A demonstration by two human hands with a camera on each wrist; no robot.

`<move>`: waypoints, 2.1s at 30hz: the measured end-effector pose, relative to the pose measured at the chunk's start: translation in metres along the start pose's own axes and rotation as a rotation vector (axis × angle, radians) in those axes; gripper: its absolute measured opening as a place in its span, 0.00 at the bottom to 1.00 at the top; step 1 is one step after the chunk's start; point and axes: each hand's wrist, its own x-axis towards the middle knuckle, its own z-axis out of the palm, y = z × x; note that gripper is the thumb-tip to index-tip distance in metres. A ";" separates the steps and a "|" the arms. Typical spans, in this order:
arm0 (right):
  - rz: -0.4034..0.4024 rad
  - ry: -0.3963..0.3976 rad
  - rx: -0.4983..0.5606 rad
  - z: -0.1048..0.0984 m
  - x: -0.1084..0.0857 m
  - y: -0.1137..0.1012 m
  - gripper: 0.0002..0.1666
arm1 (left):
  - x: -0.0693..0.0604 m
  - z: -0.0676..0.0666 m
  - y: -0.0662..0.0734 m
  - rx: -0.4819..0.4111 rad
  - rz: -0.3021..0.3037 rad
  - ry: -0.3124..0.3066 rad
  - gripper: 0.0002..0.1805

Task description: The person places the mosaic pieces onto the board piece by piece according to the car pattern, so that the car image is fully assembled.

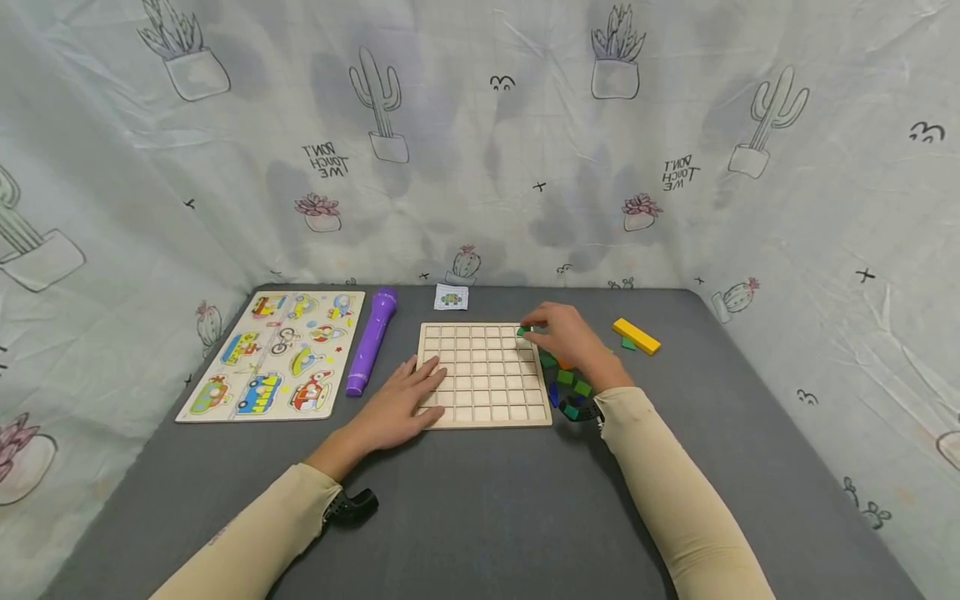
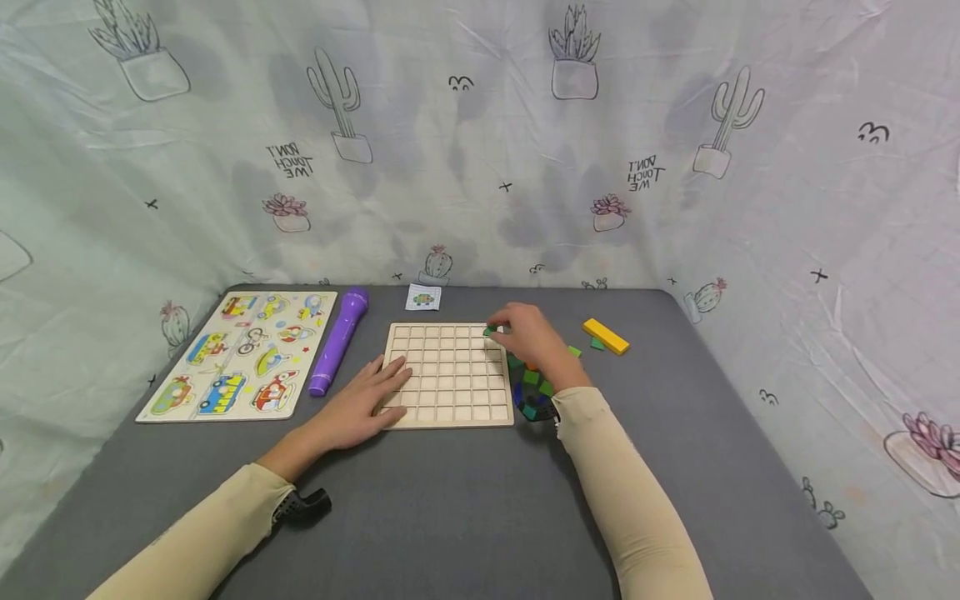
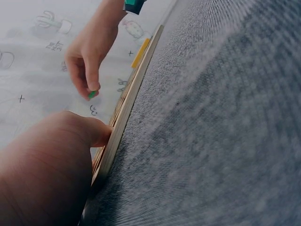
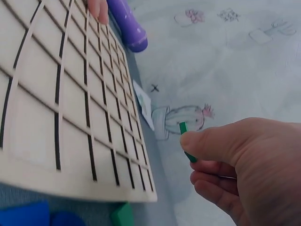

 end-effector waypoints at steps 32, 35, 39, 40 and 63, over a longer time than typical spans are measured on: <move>-0.140 -0.109 -0.029 0.038 0.044 -0.055 0.14 | 0.002 0.001 -0.002 -0.024 -0.045 -0.025 0.40; -0.146 -0.127 -0.045 0.042 0.046 -0.057 0.13 | 0.001 0.000 -0.001 -0.021 -0.046 -0.025 0.40; -0.149 -0.152 -0.052 0.048 0.048 -0.059 0.13 | 0.001 0.000 -0.001 -0.013 -0.037 -0.023 0.40; -0.152 -0.156 -0.050 0.049 0.048 -0.059 0.13 | 0.001 0.000 -0.001 -0.014 -0.036 -0.023 0.40; -0.177 -0.184 -0.075 0.069 0.052 -0.059 0.11 | 0.000 -0.002 0.000 -0.029 -0.036 -0.034 0.41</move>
